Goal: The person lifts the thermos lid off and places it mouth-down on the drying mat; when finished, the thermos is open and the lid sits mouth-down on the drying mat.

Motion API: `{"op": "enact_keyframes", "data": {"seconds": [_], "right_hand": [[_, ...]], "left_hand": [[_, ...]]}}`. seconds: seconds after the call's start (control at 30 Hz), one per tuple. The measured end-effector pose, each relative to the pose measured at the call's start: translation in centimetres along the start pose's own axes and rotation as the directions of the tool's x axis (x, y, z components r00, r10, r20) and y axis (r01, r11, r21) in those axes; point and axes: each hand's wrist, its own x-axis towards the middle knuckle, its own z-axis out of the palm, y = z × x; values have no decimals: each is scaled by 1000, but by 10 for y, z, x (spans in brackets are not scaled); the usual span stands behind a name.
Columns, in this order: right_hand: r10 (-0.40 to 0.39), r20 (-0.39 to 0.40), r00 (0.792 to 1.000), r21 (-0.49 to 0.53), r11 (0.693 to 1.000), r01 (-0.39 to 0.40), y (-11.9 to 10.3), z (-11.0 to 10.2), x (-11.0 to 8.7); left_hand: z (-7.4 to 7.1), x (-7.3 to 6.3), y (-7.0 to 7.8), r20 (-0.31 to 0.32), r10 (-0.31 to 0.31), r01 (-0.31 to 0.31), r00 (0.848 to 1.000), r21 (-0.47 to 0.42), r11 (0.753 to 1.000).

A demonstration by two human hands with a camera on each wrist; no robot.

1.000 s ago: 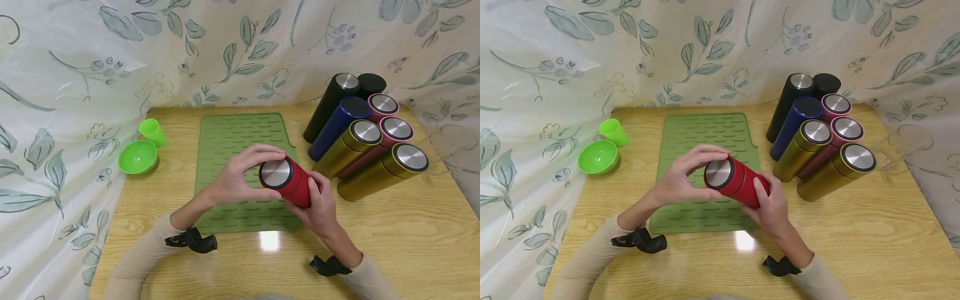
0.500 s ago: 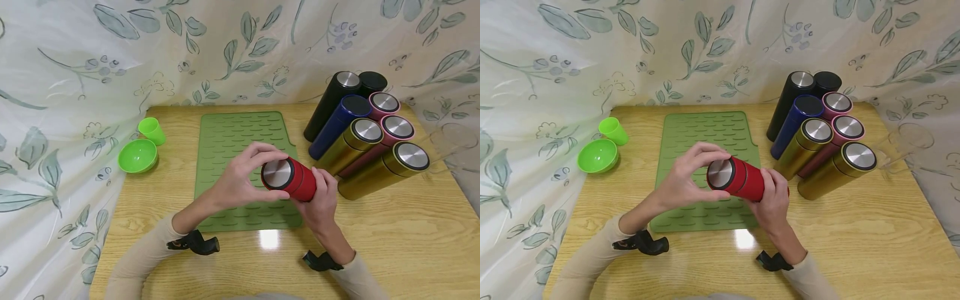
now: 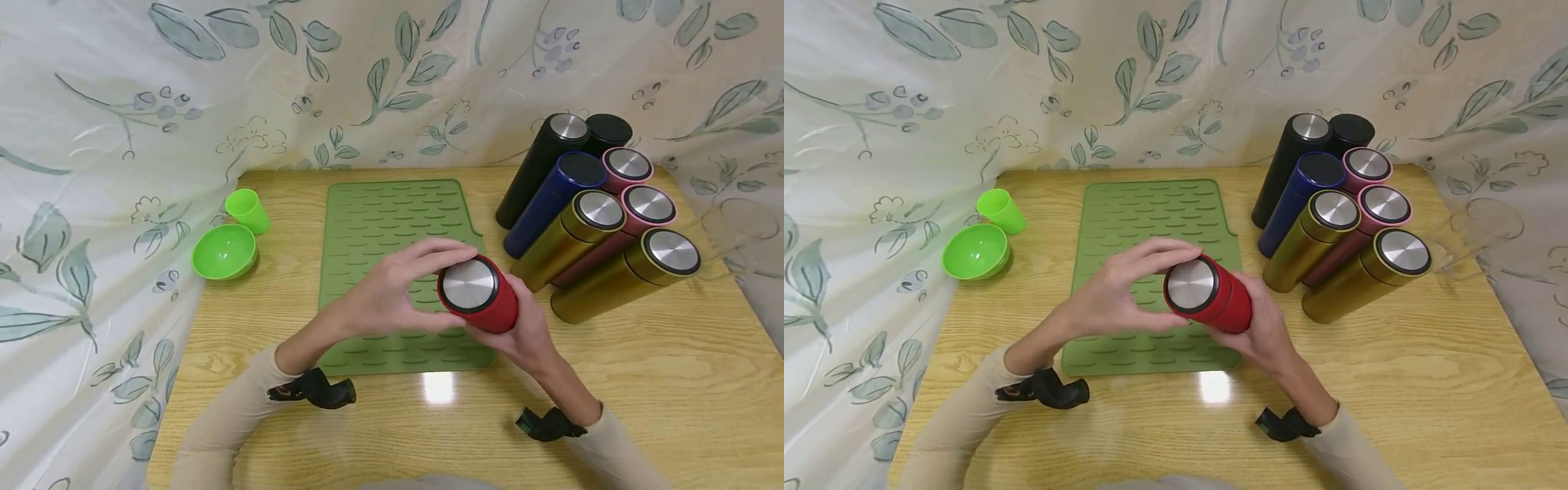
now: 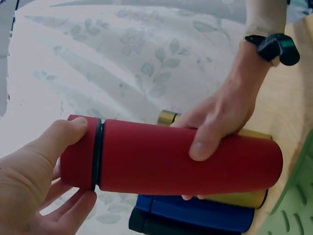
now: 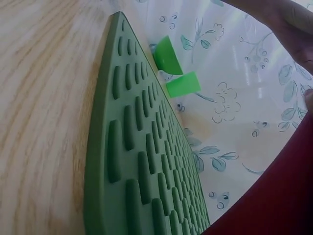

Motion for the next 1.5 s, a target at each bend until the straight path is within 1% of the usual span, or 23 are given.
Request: {"op": "enact_keyframes", "data": {"seconds": [0.07, 0.17, 0.2, 0.23, 0.3, 0.4, 0.43, 0.47, 0.53, 0.67, 0.73, 0.83, 0.9, 0.93, 1.0, 1.07, 1.1, 1.17, 1.23, 1.3, 1.43, 1.5], "right_hand": [[49, 27, 998, 61, 997, -51, 0, 1, -1], [146, 89, 985, 180, 970, -160, -2, 1, 0], [165, 113, 980, 215, 959, -186, -3, 1, 0], [159, 126, 979, 235, 954, -185, -2, 1, 0], [124, 133, 983, 257, 954, -155, -1, 1, -1], [3, 75, 997, 186, 982, -17, 2, 1, -3], [-35, 47, 998, 154, 988, 27, 4, 1, -4], [-59, 23, 998, 134, 989, 56, 5, 1, -5], [-99, -13, 995, 110, 989, 100, 7, 1, -6], [-138, -67, 988, 102, 984, 144, 11, 4, -8], [-138, -97, 986, 84, 986, 146, 11, 6, -8], [-110, -132, 985, 42, 992, 116, 7, 9, -7], [-76, -136, 988, 22, 997, 79, 4, 10, -5], [-64, -135, 989, 20, 998, 68, 3, 11, -4], [-52, -135, 989, 29, 998, 56, 3, 12, -3], [-45, -131, 990, 46, 998, 52, 4, 12, -3], [-46, -129, 991, 56, 997, 53, 5, 12, -3], [-40, -125, 991, 67, 997, 48, 6, 12, -4], [-35, -119, 992, 70, 997, 43, 6, 11, -5], [-41, -119, 992, 64, 997, 49, 7, 11, -5], [-80, -140, 987, 49, 995, 87, 7, 14, -6], [-107, -155, 982, 40, 993, 114, 8, 16, -6]], "left_hand": [[1, 1, 1, -10, -13, 13, 1000, 6, 1000], [1, 2, 1, -21, -36, 36, 999, 9, 999], [1, 3, 2, -23, -42, 42, 999, 9, 999], [1, 3, 2, -24, -47, 48, 999, 8, 999], [0, 3, 2, -26, -49, 49, 998, 9, 999], [0, 2, 2, -27, -39, 40, 999, 6, 999], [-1, 1, 1, -27, -38, 38, 999, 2, 999], [-1, 1, 1, -26, -38, 38, 999, 0, 999], [-1, 1, 1, -23, -47, 47, 999, -6, 999], [0, 1, 2, -25, -80, 80, 996, -1, 997], [1, 2, 4, -44, -109, 109, 993, 0, 994], [6, 3, 7, -89, -180, 179, 980, -10, 984], [8, 4, 7, -102, -210, 205, 972, -56, 977], [9, 4, 7, -94, -217, 209, 972, -93, 974], [8, 5, 4, -57, -202, 189, 978, -181, 965], [4, 4, 1, -7, -163, 155, 987, -266, 951], [3, 3, 0, 15, -146, 144, 989, -297, 944], [0, 1, -1, 33, -118, 122, 993, -324, 938], [-1, -1, -2, 26, -109, 111, 994, -320, 941], [0, -2, -3, 4, -115, 111, 993, -289, 951], [1, -3, -3, -40, -137, 126, 990, -209, 970], [2, -2, -2, -56, -145, 133, 988, -177, 975]]}}
